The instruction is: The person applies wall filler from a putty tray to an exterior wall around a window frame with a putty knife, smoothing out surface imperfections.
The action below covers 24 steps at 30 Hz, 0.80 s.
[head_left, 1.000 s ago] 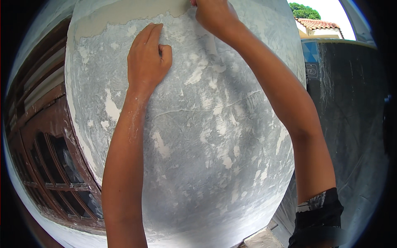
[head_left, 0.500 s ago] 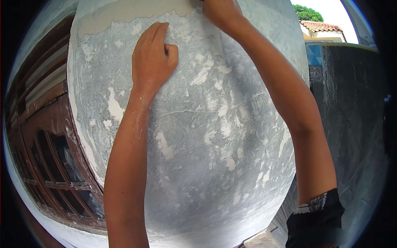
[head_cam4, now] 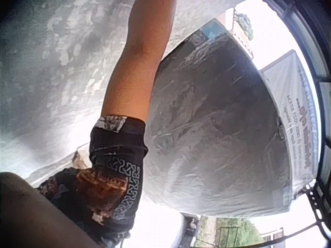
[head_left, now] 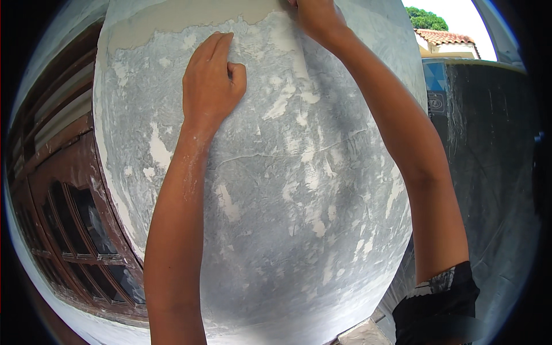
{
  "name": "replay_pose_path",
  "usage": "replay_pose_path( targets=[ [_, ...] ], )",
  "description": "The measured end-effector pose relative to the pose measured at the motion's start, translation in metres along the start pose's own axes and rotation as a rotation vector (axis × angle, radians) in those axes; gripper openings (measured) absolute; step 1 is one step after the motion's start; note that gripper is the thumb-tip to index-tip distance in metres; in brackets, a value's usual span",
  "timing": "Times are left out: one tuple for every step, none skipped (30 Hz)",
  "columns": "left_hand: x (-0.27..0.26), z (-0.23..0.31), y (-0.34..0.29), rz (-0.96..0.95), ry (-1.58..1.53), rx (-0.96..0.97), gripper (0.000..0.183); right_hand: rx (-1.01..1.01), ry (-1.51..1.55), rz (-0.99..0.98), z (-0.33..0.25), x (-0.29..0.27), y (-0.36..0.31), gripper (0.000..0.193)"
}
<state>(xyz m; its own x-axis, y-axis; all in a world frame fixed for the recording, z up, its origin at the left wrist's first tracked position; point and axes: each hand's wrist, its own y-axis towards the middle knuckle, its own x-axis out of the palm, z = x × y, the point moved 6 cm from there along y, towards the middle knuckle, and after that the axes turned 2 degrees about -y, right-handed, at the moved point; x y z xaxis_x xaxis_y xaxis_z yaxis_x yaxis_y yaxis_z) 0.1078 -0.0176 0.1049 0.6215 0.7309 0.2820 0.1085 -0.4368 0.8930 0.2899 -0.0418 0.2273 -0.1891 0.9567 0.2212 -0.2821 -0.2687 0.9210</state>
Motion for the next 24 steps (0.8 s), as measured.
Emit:
replay_pose_path(
  targets=[
    [0.000,0.001,0.000,0.007,0.005,0.008,0.047,-0.039,0.109,0.002,0.008,-0.001,-0.013,0.013],
    [-0.001,-0.004,-0.002,-0.001,0.014,0.004,0.047,-0.038,0.121,-0.002,-0.004,-0.002,-0.026,0.013],
    [-0.002,-0.005,-0.002,-0.010,0.006,-0.006,0.048,-0.071,0.041,-0.052,-0.016,-0.003,-0.038,0.013],
    [-0.003,-0.006,-0.003,-0.020,-0.003,-0.017,0.048,-0.104,-0.038,-0.102,-0.027,-0.003,-0.051,0.013],
    [-0.003,-0.007,-0.002,-0.019,0.000,-0.018,0.048,-0.139,0.005,-0.068,-0.043,-0.013,-0.063,0.014],
    [-0.004,-0.007,-0.002,-0.013,0.018,-0.001,0.048,-0.171,0.047,-0.033,-0.054,-0.019,-0.070,0.014],
    [-0.005,-0.007,-0.002,-0.007,0.037,0.016,0.048,-0.128,-0.017,-0.107,-0.050,-0.007,-0.063,0.012],
    [-0.004,-0.007,-0.002,-0.004,0.032,0.017,0.048,-0.128,-0.024,-0.106,-0.047,-0.011,-0.052,0.012],
    [-0.003,-0.007,-0.001,0.000,0.025,0.006,0.047,-0.073,0.038,-0.091,-0.041,-0.022,-0.038,0.013],
    [-0.002,-0.006,-0.001,0.004,0.018,-0.005,0.047,-0.018,0.101,-0.074,-0.032,-0.025,-0.024,0.015],
    [0.002,0.000,0.001,0.009,0.006,0.002,0.047,-0.015,0.155,0.141,-0.006,-0.014,-0.011,0.022],
    [0.004,-0.001,-0.001,0.007,0.013,0.008,0.047,-0.013,0.160,0.139,0.000,-0.007,-0.009,0.022],
    [0.001,-0.002,0.000,0.009,0.030,0.017,0.047,-0.020,0.091,0.005,0.001,0.002,-0.005,0.024],
    [0.003,0.000,0.000,0.012,0.020,0.018,0.047,-0.024,0.000,-0.135,0.008,0.010,-0.006,0.026],
    [0.001,-0.004,-0.001,0.006,0.025,0.012,0.048,0.024,-0.037,-0.155,-0.005,0.007,-0.022,0.017],
    [-0.001,-0.008,-0.003,0.001,0.029,0.005,0.048,-0.084,-0.028,-0.085,-0.028,-0.001,-0.037,0.018],
    [-0.003,-0.007,-0.004,0.000,0.027,0.004,0.048,-0.129,-0.023,-0.069,-0.044,-0.006,-0.054,0.020],
    [-0.003,-0.007,-0.002,-0.008,0.033,0.003,0.048,-0.177,-0.018,-0.049,-0.054,-0.009,-0.064,0.024],
    [-0.004,-0.007,-0.002,-0.016,0.040,0.001,0.048,-0.180,-0.018,-0.047,-0.056,-0.013,-0.062,0.024],
    [-0.004,-0.007,-0.002,-0.014,0.036,0.003,0.048,-0.129,0.040,-0.069,-0.056,-0.022,-0.056,0.020],
    [-0.004,-0.007,-0.002,-0.015,0.034,-0.006,0.048,-0.078,0.099,-0.090,-0.054,-0.026,-0.052,0.018],
    [-0.004,-0.008,-0.002,-0.016,0.034,-0.015,0.048,-0.036,0.105,0.008,-0.041,-0.022,-0.038,0.016],
    [-0.001,-0.002,0.000,-0.011,0.018,-0.011,0.048,-0.012,0.127,0.075,-0.020,-0.020,-0.023,0.018],
    [0.000,0.000,0.002,-0.005,0.009,-0.009,0.048,0.007,0.164,0.145,-0.002,-0.017,-0.009,0.024]
  ],
)
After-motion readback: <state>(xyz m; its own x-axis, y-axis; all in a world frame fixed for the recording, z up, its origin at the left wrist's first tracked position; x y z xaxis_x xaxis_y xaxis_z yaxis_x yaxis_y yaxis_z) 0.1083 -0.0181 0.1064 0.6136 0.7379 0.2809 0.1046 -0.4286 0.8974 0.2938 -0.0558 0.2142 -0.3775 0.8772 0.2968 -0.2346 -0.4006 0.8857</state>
